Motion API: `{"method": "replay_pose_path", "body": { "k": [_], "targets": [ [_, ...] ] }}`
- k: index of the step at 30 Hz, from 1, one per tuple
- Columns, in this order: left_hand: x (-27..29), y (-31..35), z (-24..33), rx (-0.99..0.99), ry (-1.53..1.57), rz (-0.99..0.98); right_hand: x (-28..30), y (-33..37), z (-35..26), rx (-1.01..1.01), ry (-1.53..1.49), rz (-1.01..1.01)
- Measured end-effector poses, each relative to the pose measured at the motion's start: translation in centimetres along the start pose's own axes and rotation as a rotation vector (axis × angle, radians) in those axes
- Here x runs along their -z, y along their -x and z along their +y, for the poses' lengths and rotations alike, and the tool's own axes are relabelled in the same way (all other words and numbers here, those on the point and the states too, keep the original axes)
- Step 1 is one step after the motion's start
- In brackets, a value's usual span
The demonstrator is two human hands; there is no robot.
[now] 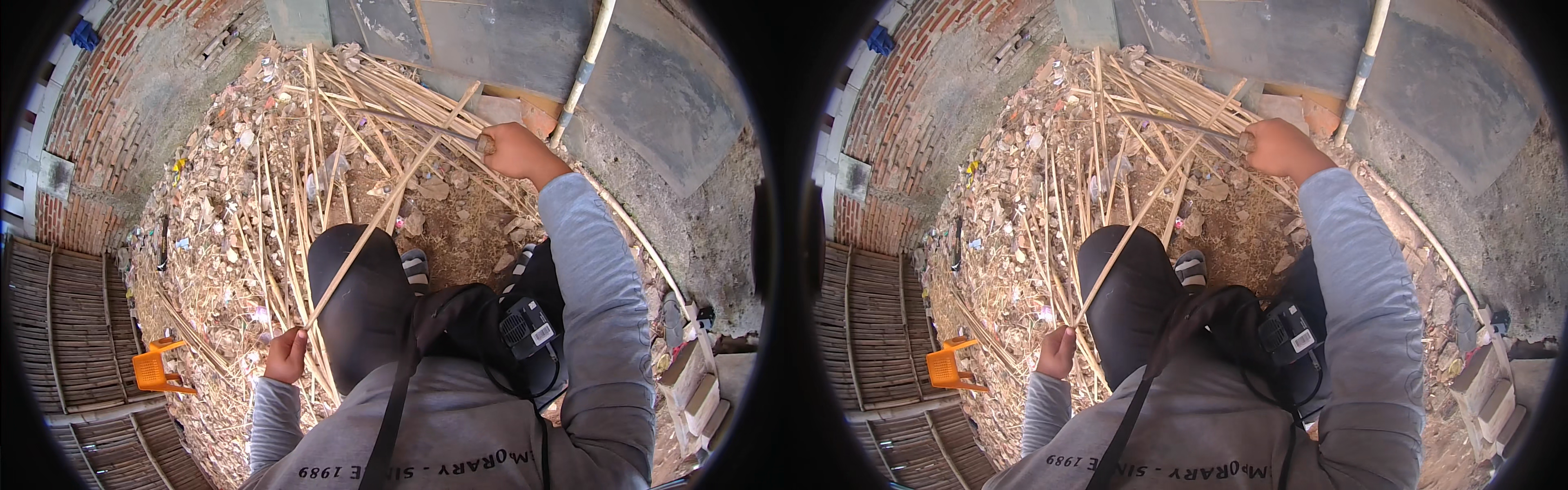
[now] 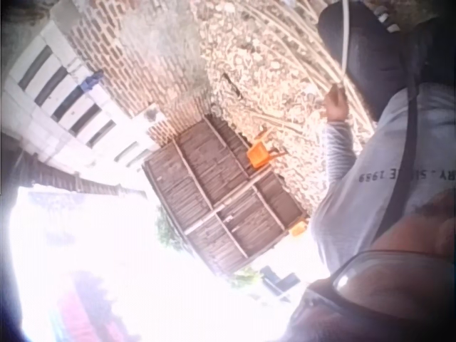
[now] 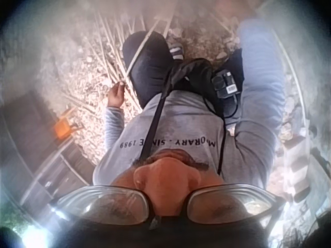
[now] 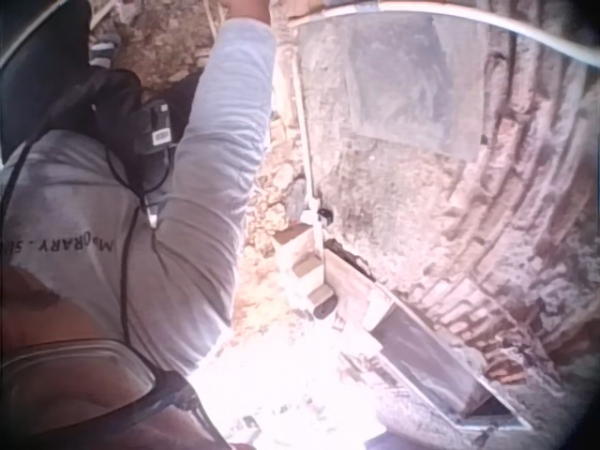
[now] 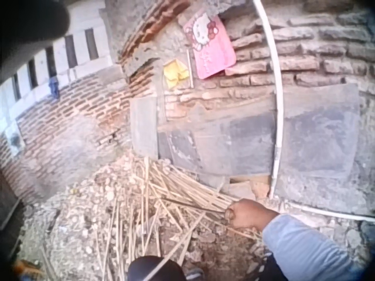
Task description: The person uses a knife to shave and smooth long strips of bamboo, holding the bamboo in one hand while sliding the knife along its surface.
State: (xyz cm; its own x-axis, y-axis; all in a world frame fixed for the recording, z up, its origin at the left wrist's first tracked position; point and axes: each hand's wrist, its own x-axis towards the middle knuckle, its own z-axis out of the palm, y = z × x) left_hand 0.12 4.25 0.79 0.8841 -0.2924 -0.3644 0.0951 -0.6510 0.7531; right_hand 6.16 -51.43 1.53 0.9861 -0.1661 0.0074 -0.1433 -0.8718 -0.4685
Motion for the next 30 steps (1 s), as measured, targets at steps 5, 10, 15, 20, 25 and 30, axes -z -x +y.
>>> {"method": "replay_pose_path", "body": {
  "k": [5,10,15,20,25,30],
  "targets": [
    [-2.5,0.3,0.8,-0.246,-0.381,0.255,-0.5,0.5,-1.0,0.154,0.084,-0.023],
    [-3.6,0.5,-0.6,-0.289,-0.474,0.407,0.1,0.4,-3.4,0.221,-0.012,-0.300],
    [-3.5,-0.6,0.7,-0.341,-0.612,0.443,-0.9,0.3,0.7,0.061,-0.044,-0.122],
    [-3.0,-0.4,-0.3,-0.361,-0.607,0.466,-0.7,0.6,-4.4,0.242,0.063,-0.167],
    [-3.0,-0.9,-0.1,-0.299,-0.452,0.369,-1.9,-0.6,0.1,0.159,-0.037,-0.088],
    [-1.7,-1.1,0.1,-0.305,-0.427,0.278,-1.0,-0.1,-1.3,0.128,-0.022,0.014]
  ]
}}
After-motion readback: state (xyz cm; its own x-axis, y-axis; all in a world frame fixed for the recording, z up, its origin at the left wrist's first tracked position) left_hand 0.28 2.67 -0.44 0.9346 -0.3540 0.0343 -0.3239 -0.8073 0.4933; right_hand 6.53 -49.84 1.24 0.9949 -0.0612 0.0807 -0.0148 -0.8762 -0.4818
